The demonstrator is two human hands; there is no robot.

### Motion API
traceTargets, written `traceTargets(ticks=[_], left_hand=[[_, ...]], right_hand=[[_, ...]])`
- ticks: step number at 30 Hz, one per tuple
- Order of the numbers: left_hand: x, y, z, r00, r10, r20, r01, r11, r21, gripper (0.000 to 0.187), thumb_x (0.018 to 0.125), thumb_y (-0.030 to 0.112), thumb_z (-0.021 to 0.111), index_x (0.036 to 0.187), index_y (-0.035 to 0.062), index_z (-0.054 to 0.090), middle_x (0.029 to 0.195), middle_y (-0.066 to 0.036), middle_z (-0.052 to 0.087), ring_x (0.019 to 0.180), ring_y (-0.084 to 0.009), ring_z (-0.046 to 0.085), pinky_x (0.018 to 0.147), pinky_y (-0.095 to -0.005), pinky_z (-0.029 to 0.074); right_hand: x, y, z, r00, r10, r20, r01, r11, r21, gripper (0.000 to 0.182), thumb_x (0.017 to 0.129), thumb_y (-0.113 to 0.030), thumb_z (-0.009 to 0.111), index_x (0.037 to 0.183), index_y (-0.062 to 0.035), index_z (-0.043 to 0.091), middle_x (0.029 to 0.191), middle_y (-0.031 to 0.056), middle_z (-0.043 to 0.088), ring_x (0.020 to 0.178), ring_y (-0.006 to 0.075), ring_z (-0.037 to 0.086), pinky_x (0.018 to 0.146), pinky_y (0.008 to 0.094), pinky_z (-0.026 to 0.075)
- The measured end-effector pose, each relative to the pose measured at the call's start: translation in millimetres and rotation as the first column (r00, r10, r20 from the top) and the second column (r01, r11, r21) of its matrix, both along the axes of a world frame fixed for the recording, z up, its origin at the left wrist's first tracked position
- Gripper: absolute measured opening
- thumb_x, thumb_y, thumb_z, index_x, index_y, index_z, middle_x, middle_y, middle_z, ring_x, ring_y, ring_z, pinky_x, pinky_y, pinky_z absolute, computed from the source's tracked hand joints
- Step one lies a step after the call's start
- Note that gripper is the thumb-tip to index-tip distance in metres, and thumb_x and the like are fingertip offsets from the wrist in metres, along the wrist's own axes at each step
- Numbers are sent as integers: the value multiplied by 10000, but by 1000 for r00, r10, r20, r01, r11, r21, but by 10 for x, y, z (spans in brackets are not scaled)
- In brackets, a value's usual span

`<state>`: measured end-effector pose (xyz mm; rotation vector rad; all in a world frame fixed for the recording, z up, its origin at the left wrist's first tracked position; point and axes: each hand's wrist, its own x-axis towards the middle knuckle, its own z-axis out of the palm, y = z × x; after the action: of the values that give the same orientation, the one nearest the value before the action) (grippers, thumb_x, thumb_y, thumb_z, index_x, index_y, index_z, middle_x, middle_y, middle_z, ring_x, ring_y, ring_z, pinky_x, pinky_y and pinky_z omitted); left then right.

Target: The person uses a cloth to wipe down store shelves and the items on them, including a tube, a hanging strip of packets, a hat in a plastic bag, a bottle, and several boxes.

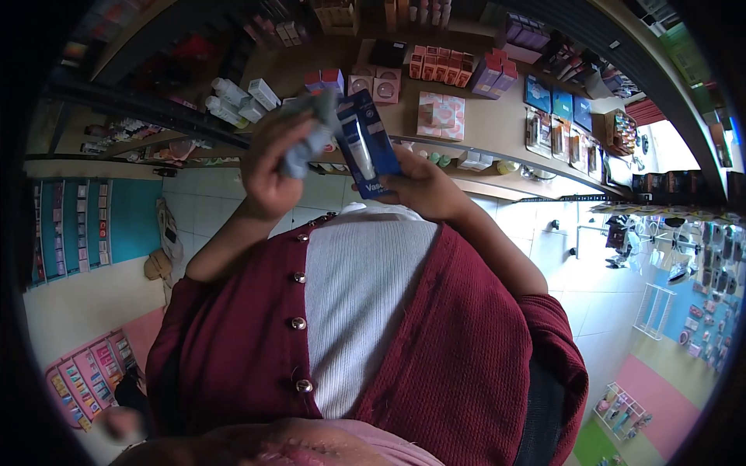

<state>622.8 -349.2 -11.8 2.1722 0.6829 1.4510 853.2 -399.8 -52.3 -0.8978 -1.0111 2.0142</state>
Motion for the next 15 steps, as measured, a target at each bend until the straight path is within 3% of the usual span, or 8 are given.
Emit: traceTargets(ticks=[2, 3, 5, 7, 12, 13, 14, 15], left_hand=[[50, -5, 79, 865, -66, -497, 218, 942, 254, 381, 797, -21, 555, 1143, 115, 637, 1155, -22, 638, 1127, -248, 560, 1002, -380, 421], [145, -31, 21, 801, -98, -591, 298, 921, 250, 364, 821, 4, 544, 1143, 140, 647, 1186, -13, 606, 1152, -252, 530, 1024, -423, 395], [155, -7, -95, 787, -93, -610, 268, 942, 202, 388, 806, 7, 549, 1147, 162, 648, 1217, -2, 589, 1159, -250, 520, 1022, -420, 396], [129, 36, -124, 760, -35, -649, 204, 961, 186, 459, 774, -4, 561, 1180, 200, 632, 1278, 19, 554, 1169, -249, 501, 1018, -415, 395], [60, 191, -143, 823, 112, -557, -2, 981, 195, 551, 778, -50, 546, 1274, 190, 556, 1262, -27, 569, 1128, -267, 543, 974, -402, 428], [48, 211, -218, 922, 83, -379, -99, 995, -21, 497, 823, -39, 531, 1273, 172, 546, 1220, -47, 588, 1068, -238, 575, 923, -372, 457], [44, 219, -279, 978, 97, -183, -143, 957, -252, 443, 869, -27, 515, 1272, 155, 536, 1179, -67, 606, 1008, -208, 606, 871, -342, 486], [72, 207, -309, 979, 92, -184, -137, 958, -252, 443, 869, -27, 515, 1272, 155, 536, 1179, -67, 606, 1008, -208, 606, 871, -342, 486]], right_hand=[[-13, -8, -74, 998, -16, 66, 15, 1000, 18, 402, 925, 13, 453, 1320, -21, 388, 1188, 97, 555, 1060, 177, 587, 932, 321, 495], [19, -5, -106, 986, 49, 157, -64, 994, 91, 398, 921, 3, 468, 1312, -14, 393, 1170, 96, 560, 1043, 171, 588, 915, 312, 498], [71, 4, -198, 941, 93, 326, -173, 959, 226, 397, 906, -21, 507, 1291, -6, 411, 1114, 92, 572, 1016, 155, 577, 875, 297, 501], [58, -21, -116, 958, 68, 277, -125, 973, 194, 399, 904, -18, 507, 1292, -8, 413, 1107, 93, 573, 1024, 156, 572, 883, 302, 498], [82, -21, -119, 972, 117, 202, -141, 984, 111, 444, 915, -17, 497, 1341, -17, 373, 1119, 111, 568, 1081, 173, 558, 943, 335, 484], [69, -20, -92, 973, 114, 201, -138, 984, 111, 444, 915, -17, 497, 1341, -17, 373, 1119, 111, 568, 1081, 173, 558, 943, 335, 484], [48, -16, -44, 997, 70, -42, -71, 997, -29, 435, 922, -18, 496, 1341, -15, 377, 1170, 122, 543, 1106, 189, 554, 961, 345, 479], [40, -11, -18, 962, -14, -274, -36, 983, -178, 427, 930, -19, 495, 1341, -12, 380, 1220, 133, 519, 1131, 206, 551, 979, 355, 474]])
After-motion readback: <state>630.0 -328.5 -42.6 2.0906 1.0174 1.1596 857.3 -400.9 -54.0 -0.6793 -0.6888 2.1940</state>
